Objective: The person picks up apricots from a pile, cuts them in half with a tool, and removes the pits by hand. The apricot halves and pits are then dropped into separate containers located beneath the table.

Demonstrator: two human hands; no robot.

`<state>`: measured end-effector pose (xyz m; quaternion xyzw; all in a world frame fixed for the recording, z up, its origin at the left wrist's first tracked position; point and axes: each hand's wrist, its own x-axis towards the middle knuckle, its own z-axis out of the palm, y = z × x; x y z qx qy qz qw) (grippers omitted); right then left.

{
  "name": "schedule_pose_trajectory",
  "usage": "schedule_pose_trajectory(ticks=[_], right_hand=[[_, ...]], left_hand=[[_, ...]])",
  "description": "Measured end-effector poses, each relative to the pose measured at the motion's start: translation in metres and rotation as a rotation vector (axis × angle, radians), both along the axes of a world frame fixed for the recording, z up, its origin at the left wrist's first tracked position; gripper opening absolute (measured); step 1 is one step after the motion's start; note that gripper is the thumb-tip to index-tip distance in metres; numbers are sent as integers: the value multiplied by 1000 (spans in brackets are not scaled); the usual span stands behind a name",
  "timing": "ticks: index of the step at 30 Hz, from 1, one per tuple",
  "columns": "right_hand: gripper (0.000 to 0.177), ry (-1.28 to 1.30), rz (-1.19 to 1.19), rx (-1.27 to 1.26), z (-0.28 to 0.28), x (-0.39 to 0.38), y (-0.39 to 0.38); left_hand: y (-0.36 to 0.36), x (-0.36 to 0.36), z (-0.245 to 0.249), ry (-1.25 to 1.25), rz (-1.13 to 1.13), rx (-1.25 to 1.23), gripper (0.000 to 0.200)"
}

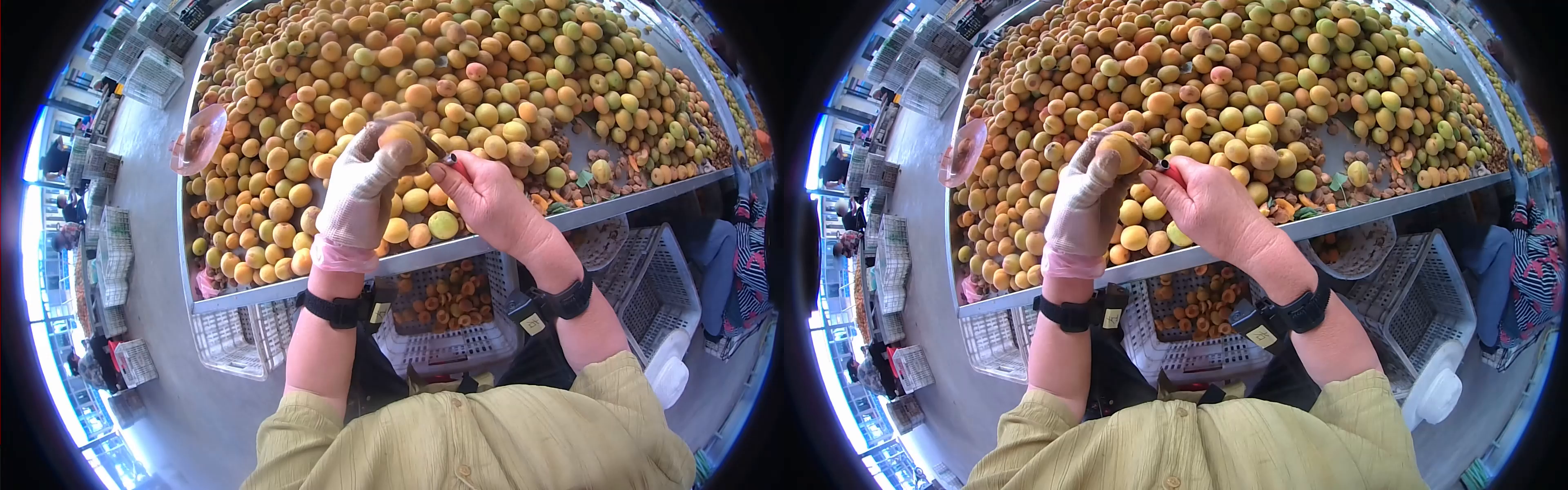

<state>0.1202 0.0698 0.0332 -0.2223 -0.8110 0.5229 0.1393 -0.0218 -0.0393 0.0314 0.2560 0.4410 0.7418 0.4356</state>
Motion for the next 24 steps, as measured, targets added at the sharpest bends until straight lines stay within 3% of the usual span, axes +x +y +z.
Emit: schedule_pose_trajectory(ticks=[3,6,7,10,13,15,18,20,21,24], right_hand=[[40,45,-19,-78,-4,1,-6],[38,8,-31,-78,3,2,-4],[37,-29,-30,-66,6,4,-3],[36,-15,27,-29,11,12,11],[36,-21,16,-49,15,16,6],[35,-1,-27,-19,17,11,-2],[35,-38,-53,55,17,12,3],[34,-96,-41,93,15,13,8],[33,-76,-19,43,13,13,8],[33,23,-32,-40,0,9,-2]], left_hand=[[5,7,-11,-82,69,104,52],[8,14,-12,-363,111,174,57],[9,12,-7,-363,110,172,57],[5,-7,1,80,7,31,64],[4,-2,-2,7,4,46,59],[10,16,-8,-258,-11,184,47],[11,18,-6,-254,-38,223,44],[6,14,4,-24,-42,-13,43],[6,15,1,-26,-42,-16,43],[12,21,-10,-318,3,181,48]])
